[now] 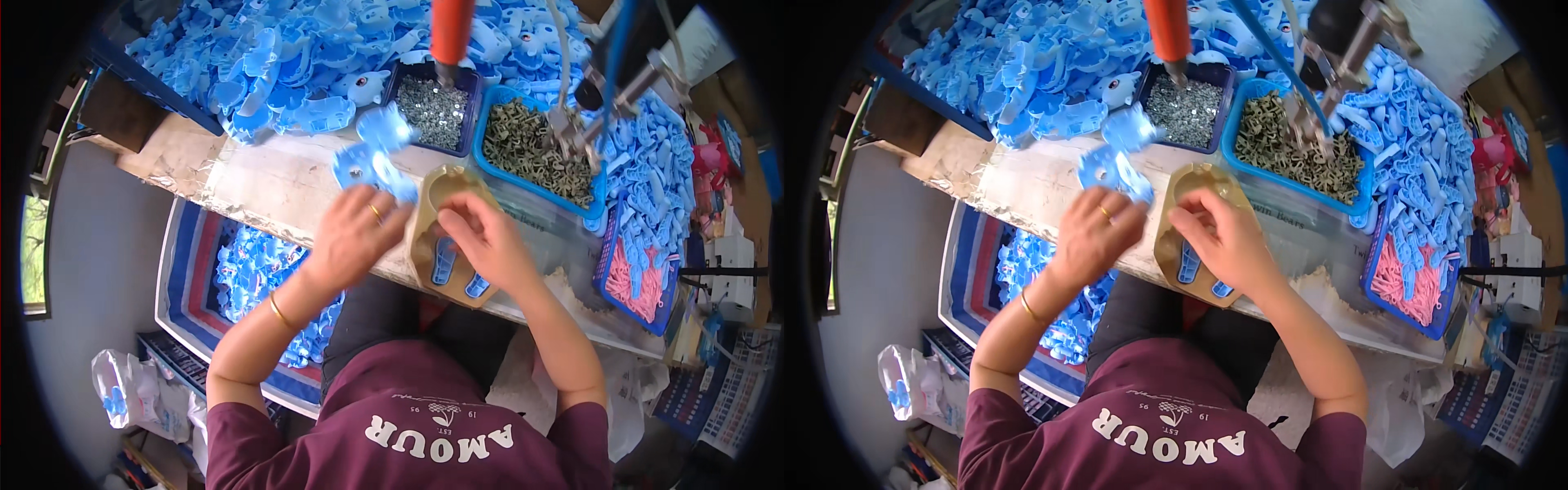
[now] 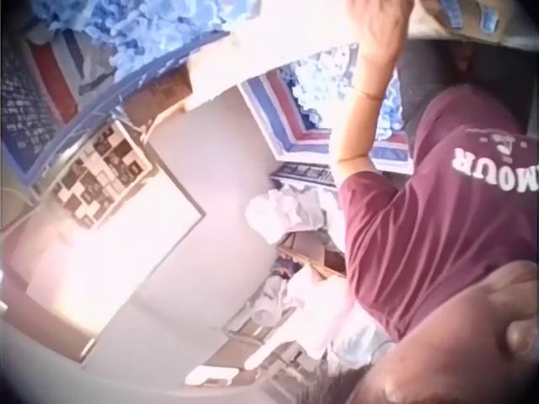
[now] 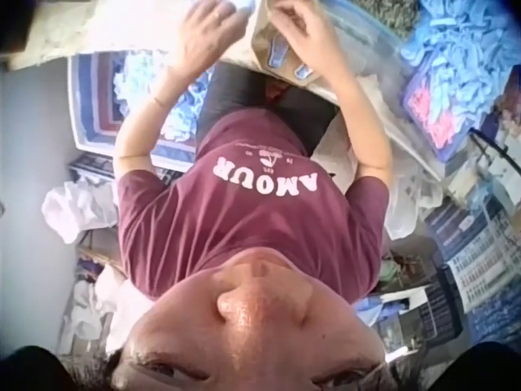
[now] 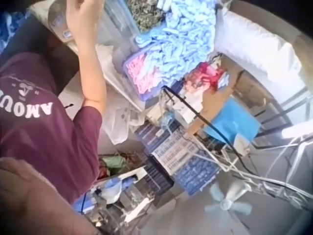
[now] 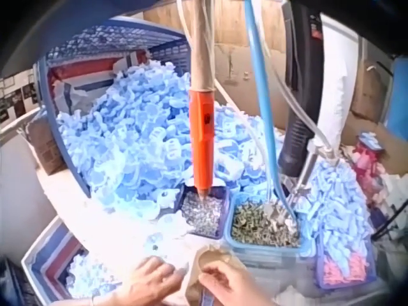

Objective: Assembling and processing small hippo-shaped plastic toys using hand tools and pneumatic devices at a factory workbench.

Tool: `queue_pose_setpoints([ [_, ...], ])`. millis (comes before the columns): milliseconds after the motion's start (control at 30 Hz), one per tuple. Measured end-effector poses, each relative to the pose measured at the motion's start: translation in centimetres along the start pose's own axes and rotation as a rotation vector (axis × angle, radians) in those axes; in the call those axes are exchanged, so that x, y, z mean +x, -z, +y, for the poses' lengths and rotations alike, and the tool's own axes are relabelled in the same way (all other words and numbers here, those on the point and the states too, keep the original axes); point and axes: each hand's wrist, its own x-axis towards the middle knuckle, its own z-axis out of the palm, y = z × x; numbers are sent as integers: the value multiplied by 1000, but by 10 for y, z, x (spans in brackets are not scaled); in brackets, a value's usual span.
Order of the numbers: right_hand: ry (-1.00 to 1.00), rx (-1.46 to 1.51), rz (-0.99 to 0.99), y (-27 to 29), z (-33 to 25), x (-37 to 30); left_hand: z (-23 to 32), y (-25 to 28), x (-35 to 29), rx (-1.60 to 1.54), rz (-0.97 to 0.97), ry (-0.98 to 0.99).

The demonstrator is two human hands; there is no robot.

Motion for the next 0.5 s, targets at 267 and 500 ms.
queue_pose_setpoints([
  [267, 2, -142, 3, 44, 6, -8, 61, 0, -1, -212, -2, -15],
  [500, 444, -633, 91, 53, 25, -25, 44, -7, -8, -539, 13, 372],
])
